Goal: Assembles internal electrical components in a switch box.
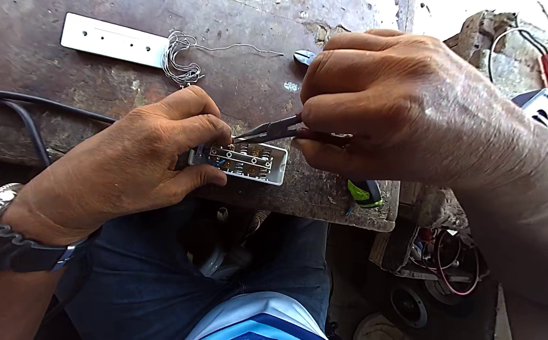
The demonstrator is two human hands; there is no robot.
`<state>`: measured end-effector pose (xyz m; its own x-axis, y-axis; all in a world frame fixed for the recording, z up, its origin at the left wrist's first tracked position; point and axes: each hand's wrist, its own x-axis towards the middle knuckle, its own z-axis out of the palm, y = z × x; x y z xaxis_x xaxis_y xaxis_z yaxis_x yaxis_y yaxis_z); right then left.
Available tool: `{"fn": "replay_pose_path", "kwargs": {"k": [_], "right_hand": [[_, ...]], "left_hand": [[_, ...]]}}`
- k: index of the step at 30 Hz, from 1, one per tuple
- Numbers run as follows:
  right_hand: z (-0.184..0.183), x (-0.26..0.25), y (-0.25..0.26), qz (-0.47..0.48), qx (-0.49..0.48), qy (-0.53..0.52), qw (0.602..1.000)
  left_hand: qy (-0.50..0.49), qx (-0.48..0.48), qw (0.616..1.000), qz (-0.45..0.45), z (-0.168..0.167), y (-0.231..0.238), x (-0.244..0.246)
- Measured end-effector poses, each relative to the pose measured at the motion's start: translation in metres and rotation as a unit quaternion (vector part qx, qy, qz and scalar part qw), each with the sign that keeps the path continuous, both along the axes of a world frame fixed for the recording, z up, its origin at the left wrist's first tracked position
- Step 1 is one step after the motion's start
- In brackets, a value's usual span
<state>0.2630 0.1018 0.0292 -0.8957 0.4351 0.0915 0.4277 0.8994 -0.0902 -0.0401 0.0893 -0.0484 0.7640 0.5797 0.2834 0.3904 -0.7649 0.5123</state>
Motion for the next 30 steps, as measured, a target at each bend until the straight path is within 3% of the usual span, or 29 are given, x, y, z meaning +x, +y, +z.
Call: {"fn": "replay_pose_path", "kwargs": {"k": [13, 22, 30], "right_hand": [[0.006, -0.011, 0.005, 0.048, -0.017, -0.027, 0.998], [-0.011, -0.006, -0.011, 0.008, -0.041, -0.014, 0.999], [-0.021, -0.012, -0.043, -0.033, 0.014, -0.043, 0.998]], "left_hand": [[-0.002, -0.001, 1.000, -0.010, -0.002, 0.001, -0.001], [-0.007, 0.023, 1.000, -0.005, -0.003, 0.002, 0.000], [-0.024, 0.027, 0.999, 0.022, -0.004, -0.001, 0.000]]}}
